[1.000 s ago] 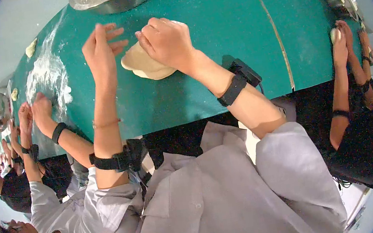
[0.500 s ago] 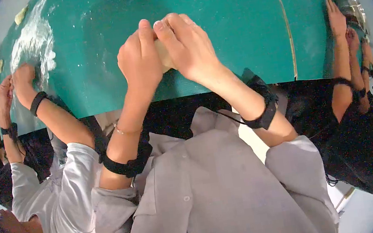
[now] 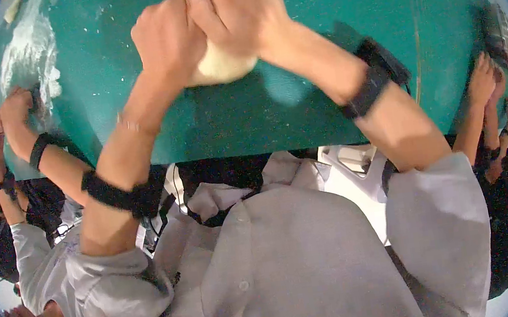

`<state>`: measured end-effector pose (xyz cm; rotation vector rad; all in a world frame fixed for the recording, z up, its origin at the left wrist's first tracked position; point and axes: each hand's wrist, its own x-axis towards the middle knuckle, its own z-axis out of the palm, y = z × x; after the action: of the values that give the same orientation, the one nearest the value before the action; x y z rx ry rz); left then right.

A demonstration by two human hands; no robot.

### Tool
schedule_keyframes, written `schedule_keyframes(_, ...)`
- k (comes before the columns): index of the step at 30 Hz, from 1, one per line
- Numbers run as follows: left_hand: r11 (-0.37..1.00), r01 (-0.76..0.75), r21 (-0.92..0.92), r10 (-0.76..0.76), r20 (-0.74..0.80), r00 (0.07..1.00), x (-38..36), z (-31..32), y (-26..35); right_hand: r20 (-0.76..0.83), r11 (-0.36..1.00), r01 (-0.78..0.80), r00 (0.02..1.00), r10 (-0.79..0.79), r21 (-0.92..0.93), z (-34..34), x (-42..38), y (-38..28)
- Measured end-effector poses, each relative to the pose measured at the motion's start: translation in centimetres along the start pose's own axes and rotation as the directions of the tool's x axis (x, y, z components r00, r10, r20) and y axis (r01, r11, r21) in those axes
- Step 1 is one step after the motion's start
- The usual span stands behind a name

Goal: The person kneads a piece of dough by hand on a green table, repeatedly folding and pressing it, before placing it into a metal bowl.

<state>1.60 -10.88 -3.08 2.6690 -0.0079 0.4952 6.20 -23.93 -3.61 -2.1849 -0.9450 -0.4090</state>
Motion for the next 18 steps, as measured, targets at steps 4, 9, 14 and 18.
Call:
schedule_keyframes(4,0.989,0.066,0.131,-0.058,-0.066,0.996,1.9,1.2,-1.1,0.037,0.965,-0.045,0.998,0.057,-0.259,-0.4,2.2,-0.1)
schedule_keyframes(9,0.929,0.185,-0.320,-0.268,-0.237,0.934,-1.2,-0.2,2.2,-0.247,0.986,-0.153,0.960,0.132,-0.071,-2.7,-1.1,-3.8)
schedule_keyframes(14,0.634,0.263,-0.727,-0.534,-0.165,0.829,-2.6,-0.1,5.3,-0.039,0.449,-0.466,0.660,0.750,0.762,-7.6,-2.2,-3.0)
schedule_keyframes(18,0.179,0.254,-0.950,-0.688,0.064,0.723,-1.5,0.1,5.3,-0.034,0.762,-0.452,0.850,0.525,0.465,-6.2,-1.1,-3.6)
